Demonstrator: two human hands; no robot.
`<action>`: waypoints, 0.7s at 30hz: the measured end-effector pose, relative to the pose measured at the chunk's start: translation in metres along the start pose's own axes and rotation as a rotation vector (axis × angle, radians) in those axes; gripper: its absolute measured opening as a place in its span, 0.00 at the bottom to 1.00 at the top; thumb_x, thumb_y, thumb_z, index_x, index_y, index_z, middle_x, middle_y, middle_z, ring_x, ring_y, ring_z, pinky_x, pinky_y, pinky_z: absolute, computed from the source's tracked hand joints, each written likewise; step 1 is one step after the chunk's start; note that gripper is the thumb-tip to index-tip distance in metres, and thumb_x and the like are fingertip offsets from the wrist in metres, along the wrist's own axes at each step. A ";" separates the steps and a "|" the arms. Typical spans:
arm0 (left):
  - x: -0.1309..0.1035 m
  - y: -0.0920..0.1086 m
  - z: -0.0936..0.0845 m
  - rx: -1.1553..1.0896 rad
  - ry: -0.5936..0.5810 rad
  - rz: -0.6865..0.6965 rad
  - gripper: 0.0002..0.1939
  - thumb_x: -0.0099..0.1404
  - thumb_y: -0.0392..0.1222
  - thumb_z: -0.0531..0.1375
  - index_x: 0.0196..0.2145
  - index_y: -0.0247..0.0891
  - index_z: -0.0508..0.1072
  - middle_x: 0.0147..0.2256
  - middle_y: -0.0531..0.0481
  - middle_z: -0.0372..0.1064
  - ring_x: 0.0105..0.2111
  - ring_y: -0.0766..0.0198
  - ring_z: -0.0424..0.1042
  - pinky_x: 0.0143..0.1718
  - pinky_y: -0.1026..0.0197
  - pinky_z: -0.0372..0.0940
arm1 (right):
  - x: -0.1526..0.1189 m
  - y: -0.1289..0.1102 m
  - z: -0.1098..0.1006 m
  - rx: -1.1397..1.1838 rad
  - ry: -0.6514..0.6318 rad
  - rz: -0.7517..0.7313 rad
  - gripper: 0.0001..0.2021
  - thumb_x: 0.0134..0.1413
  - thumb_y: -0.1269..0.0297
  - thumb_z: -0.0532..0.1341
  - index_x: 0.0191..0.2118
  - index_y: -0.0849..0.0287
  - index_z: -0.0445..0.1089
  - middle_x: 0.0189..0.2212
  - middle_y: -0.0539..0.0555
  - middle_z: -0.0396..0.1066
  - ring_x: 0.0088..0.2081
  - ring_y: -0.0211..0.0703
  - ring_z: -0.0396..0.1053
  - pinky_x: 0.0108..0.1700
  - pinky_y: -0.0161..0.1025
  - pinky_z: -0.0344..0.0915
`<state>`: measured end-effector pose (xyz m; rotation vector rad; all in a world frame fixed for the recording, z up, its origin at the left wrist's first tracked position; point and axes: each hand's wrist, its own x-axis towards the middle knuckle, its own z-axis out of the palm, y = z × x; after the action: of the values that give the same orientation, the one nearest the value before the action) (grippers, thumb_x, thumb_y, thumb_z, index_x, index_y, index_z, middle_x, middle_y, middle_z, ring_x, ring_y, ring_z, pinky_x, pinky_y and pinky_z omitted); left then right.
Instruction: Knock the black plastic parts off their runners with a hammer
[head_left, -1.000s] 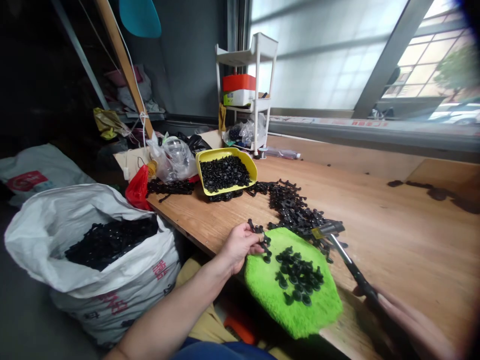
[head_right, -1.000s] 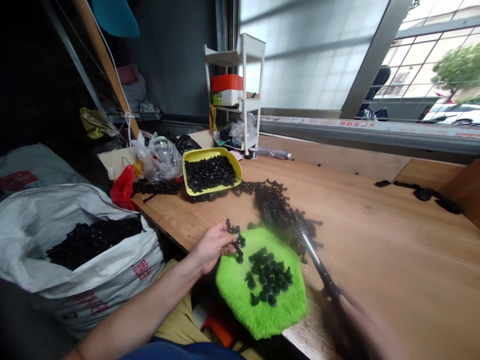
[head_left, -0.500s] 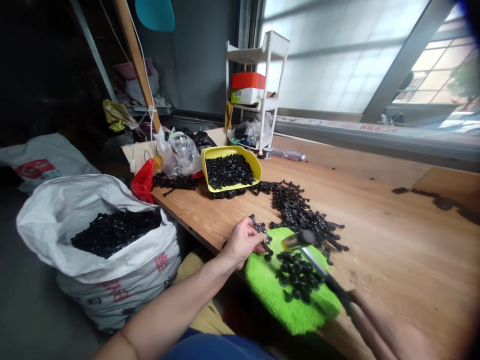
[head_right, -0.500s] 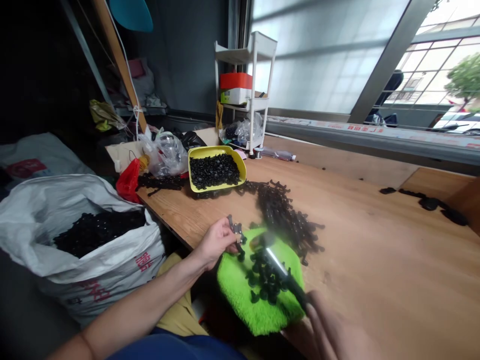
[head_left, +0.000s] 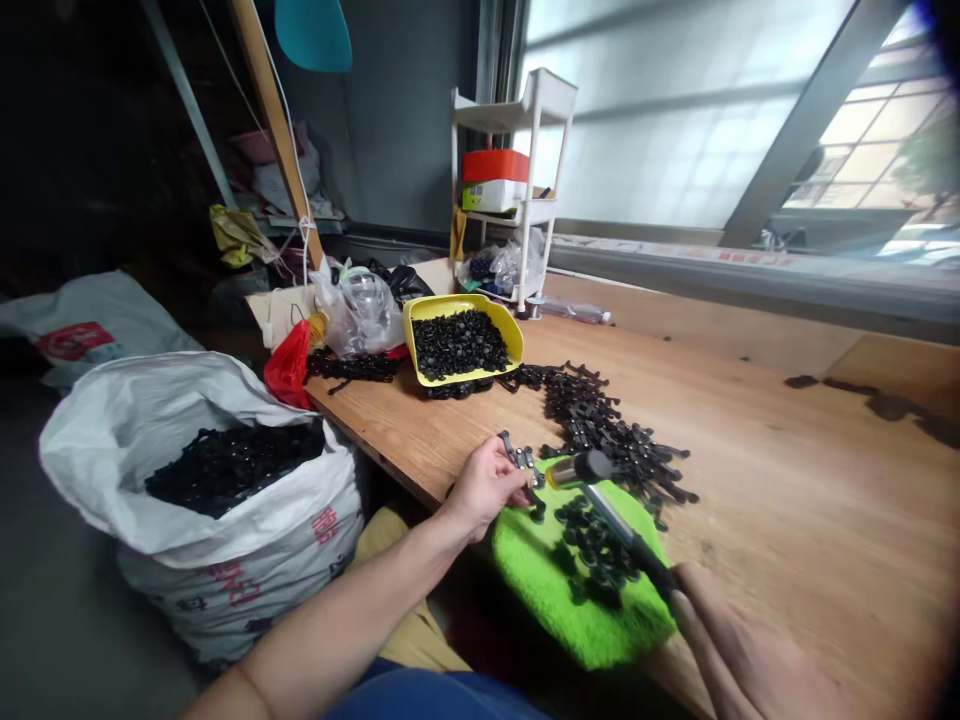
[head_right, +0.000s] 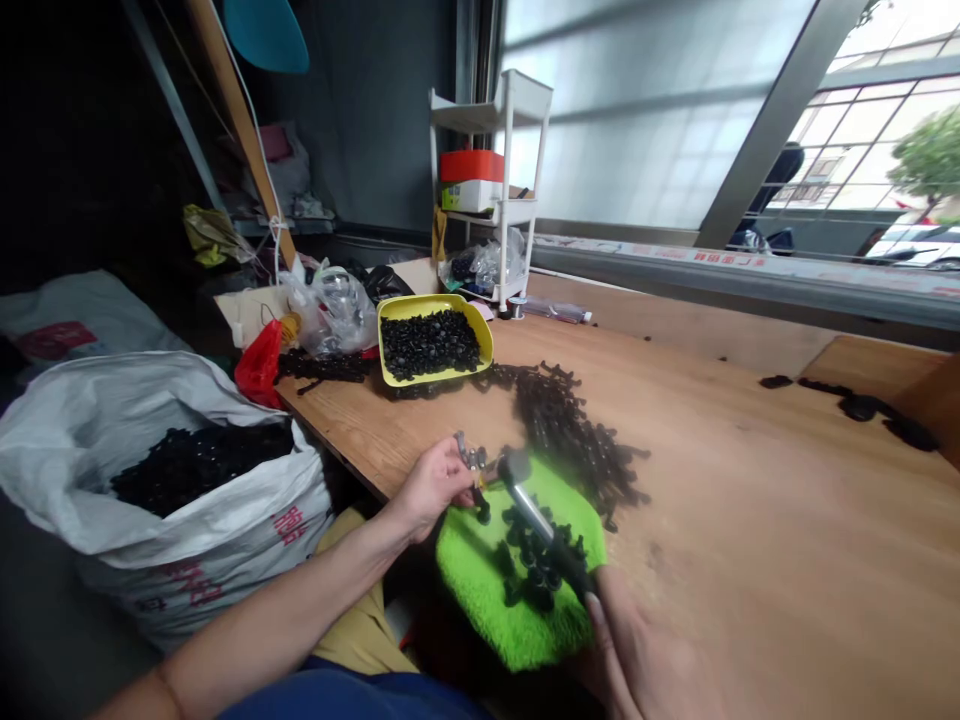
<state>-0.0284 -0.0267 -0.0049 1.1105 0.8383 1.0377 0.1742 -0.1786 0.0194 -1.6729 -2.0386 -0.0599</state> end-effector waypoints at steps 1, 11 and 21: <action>0.000 0.001 0.000 0.001 0.002 -0.005 0.18 0.47 0.41 0.64 0.31 0.34 0.60 0.20 0.57 0.63 0.17 0.72 0.64 0.18 0.71 0.61 | 0.000 0.000 -0.001 -0.018 -0.024 -0.005 0.17 0.63 0.56 0.42 0.38 0.55 0.66 0.21 0.49 0.69 0.21 0.42 0.68 0.17 0.30 0.62; 0.001 0.000 -0.001 0.022 -0.005 0.020 0.17 0.48 0.40 0.64 0.31 0.35 0.60 0.19 0.58 0.62 0.17 0.74 0.63 0.18 0.71 0.60 | -0.002 0.004 0.001 -0.115 -0.061 -0.101 0.16 0.64 0.60 0.41 0.45 0.59 0.62 0.20 0.49 0.66 0.19 0.41 0.66 0.15 0.30 0.59; 0.000 0.001 0.001 0.076 0.003 -0.018 0.15 0.49 0.39 0.63 0.32 0.34 0.61 0.19 0.57 0.63 0.17 0.72 0.64 0.18 0.72 0.59 | 0.007 -0.004 0.002 -0.077 -0.046 -0.050 0.14 0.64 0.60 0.41 0.41 0.57 0.61 0.18 0.47 0.65 0.17 0.40 0.65 0.15 0.31 0.57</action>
<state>-0.0273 -0.0267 -0.0035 1.1636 0.8949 0.9992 0.1688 -0.1728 0.0214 -1.6841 -2.1371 -0.1190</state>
